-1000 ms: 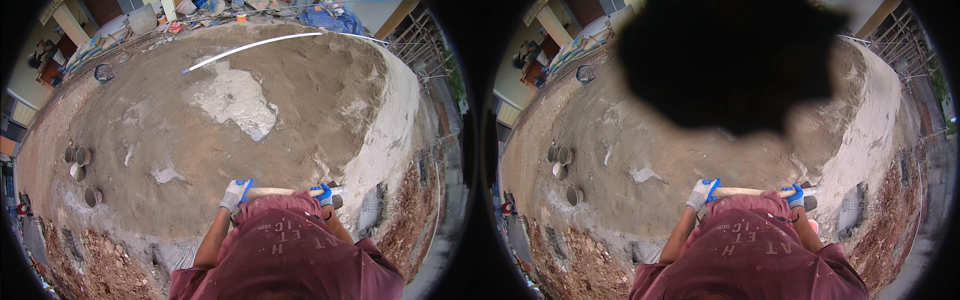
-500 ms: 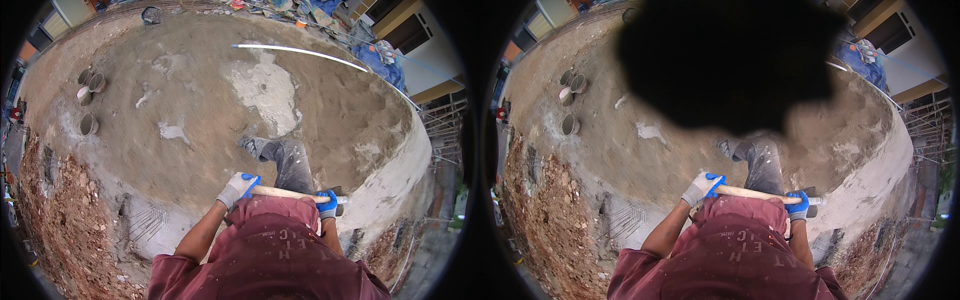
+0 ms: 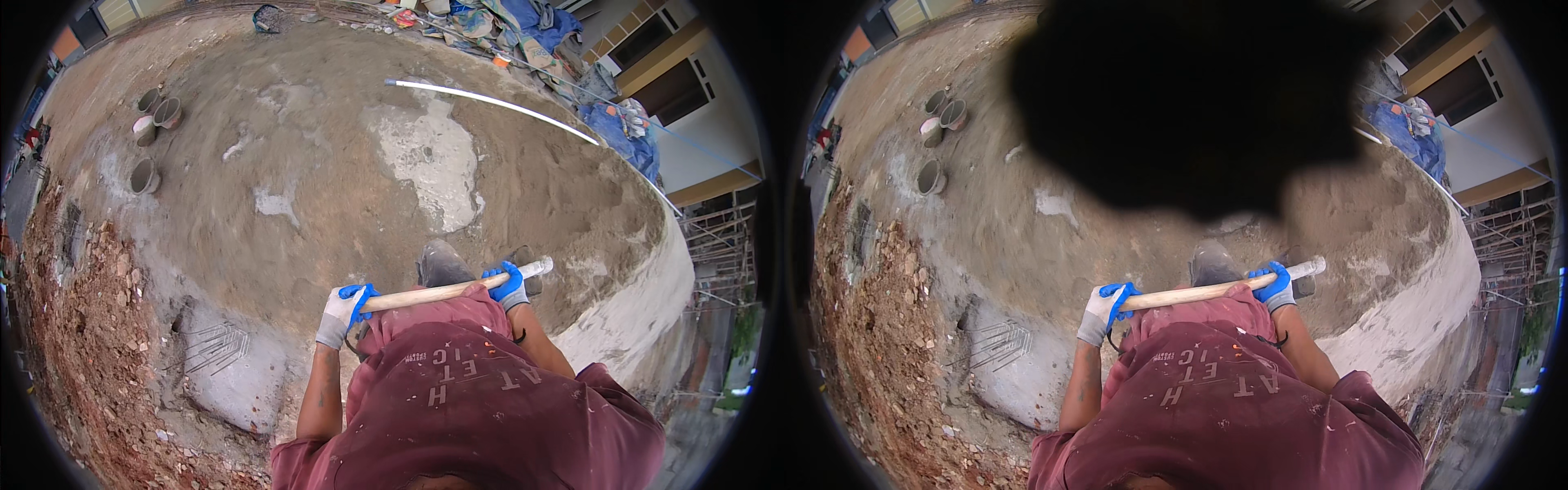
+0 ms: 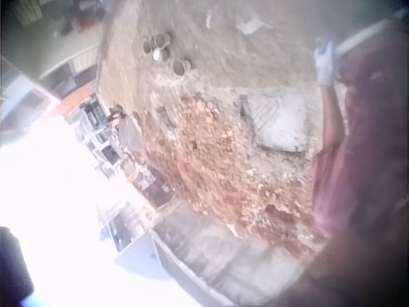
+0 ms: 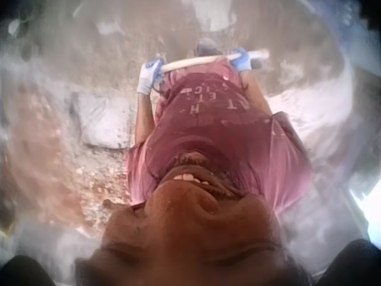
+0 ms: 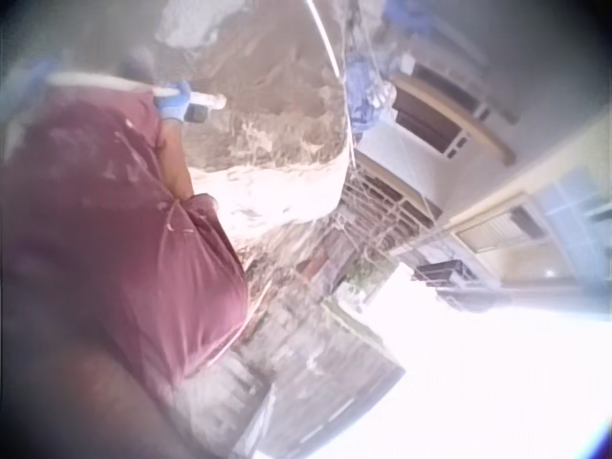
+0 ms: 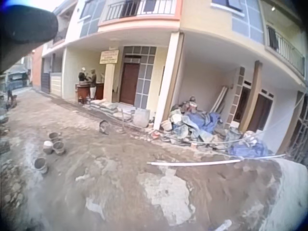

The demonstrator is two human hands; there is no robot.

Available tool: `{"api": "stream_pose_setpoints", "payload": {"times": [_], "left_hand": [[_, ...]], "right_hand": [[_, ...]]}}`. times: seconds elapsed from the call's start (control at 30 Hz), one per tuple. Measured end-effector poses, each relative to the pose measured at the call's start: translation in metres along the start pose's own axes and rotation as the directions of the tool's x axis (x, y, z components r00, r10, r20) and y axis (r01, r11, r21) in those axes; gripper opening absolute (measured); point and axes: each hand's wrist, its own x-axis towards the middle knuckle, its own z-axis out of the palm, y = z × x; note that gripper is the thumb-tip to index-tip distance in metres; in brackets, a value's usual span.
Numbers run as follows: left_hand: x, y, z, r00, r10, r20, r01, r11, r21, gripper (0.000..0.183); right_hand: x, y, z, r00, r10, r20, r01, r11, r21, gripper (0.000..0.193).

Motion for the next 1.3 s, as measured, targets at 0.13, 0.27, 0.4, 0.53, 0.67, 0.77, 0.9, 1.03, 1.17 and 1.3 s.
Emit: {"api": "stream_pose_setpoints", "payload": {"times": [0.13,0.27,0.4,0.53,0.67,0.77,0.9,1.03,1.17,1.3], "left_hand": [[-0.019,-0.032,0.019,0.991,-0.019,-0.135,0.013,0.999,-0.047,0.033],[-0.016,-0.026,0.065,0.987,-0.017,-0.162,0.031,0.996,0.083,0.034],[0.003,-0.009,0.131,0.995,-0.065,-0.081,0.083,0.965,0.25,0.032],[0.032,-0.003,0.237,0.989,-0.147,-0.03,0.149,0.945,0.291,0.032],[0.048,-0.032,0.336,0.966,-0.25,-0.068,0.254,0.864,0.434,0.032],[0.05,-0.043,0.387,0.969,-0.244,-0.035,0.225,0.817,0.531,0.031],[0.035,-0.054,0.404,0.966,-0.259,-0.02,0.241,0.864,0.442,0.031],[0.023,-0.051,0.406,0.961,-0.27,-0.061,0.274,0.897,0.346,0.029],[0.026,-0.037,0.413,0.98,-0.2,0.013,0.184,0.923,0.339,0.031],[0.052,-0.037,0.417,0.972,-0.231,0.039,0.185,0.859,0.476,0.03]], "right_hand": [[0.034,0.001,0.0,0.992,0.095,0.076,-0.087,0.99,-0.109,0.017],[0.087,-0.023,-0.046,0.947,0.238,0.215,-0.226,0.971,-0.078,0.016],[0.123,-0.043,-0.124,0.94,0.247,0.237,-0.249,0.968,-0.021,0.017],[0.152,-0.084,-0.224,0.974,0.219,0.051,-0.224,0.961,0.162,0.018],[0.154,-0.142,-0.308,0.935,0.342,-0.092,-0.295,0.896,0.332,0.023],[0.157,-0.175,-0.357,0.933,0.35,-0.082,-0.306,0.892,0.331,0.028],[0.153,-0.186,-0.354,0.935,0.353,-0.042,-0.321,0.888,0.328,0.024],[0.158,-0.182,-0.335,0.919,0.394,-0.034,-0.359,0.868,0.344,0.023],[0.162,-0.179,-0.33,0.939,0.344,-0.017,-0.318,0.884,0.342,0.021],[0.178,-0.173,-0.36,0.954,0.299,0.008,-0.279,0.88,0.385,0.021]]}}
